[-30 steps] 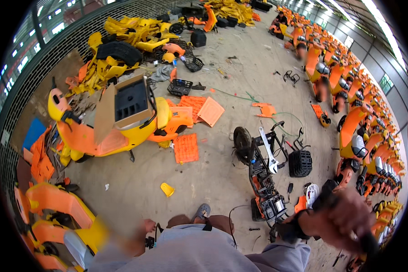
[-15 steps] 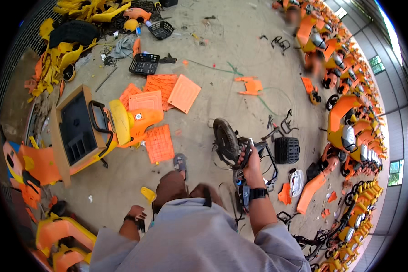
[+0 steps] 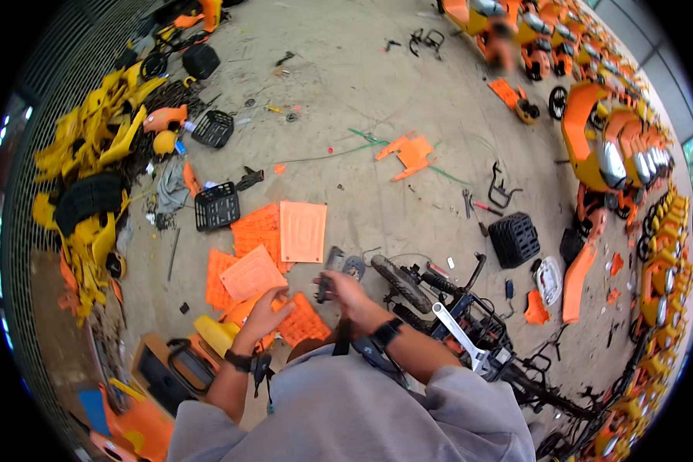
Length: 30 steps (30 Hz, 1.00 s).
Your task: The person uses a wrench to loosen and remove a bolt from the frame of a disassembled electric scooter. After standing and walking around the workshop, the person sits on the floor and continues to manipulate the scooter's wiring and frame components.
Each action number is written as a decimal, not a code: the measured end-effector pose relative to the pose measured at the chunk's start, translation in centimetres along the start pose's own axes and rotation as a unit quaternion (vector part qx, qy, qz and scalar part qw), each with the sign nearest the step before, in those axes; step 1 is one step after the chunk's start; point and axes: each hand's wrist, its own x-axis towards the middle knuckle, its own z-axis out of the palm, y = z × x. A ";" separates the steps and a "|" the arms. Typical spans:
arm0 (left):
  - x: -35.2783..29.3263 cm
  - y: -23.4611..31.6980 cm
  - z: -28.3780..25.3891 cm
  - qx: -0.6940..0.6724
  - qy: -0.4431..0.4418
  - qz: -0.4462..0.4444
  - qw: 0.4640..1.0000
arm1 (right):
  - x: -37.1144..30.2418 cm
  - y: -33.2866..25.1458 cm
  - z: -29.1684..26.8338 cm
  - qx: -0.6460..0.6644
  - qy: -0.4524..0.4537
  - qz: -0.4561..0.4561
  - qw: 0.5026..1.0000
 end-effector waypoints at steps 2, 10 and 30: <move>5.9 1.1 0.4 0.151 0.020 0.152 0.977 | 3.3 -1.1 2.6 0.047 -0.069 0.041 0.996; 22.0 2.6 -1.7 -0.052 -0.167 -0.071 0.982 | 8.5 -11.7 2.4 -0.354 -0.129 -0.210 0.902; 63.8 42.5 -7.0 -0.084 0.155 0.566 0.805 | 3.1 0.2 -21.3 0.330 0.612 0.075 0.715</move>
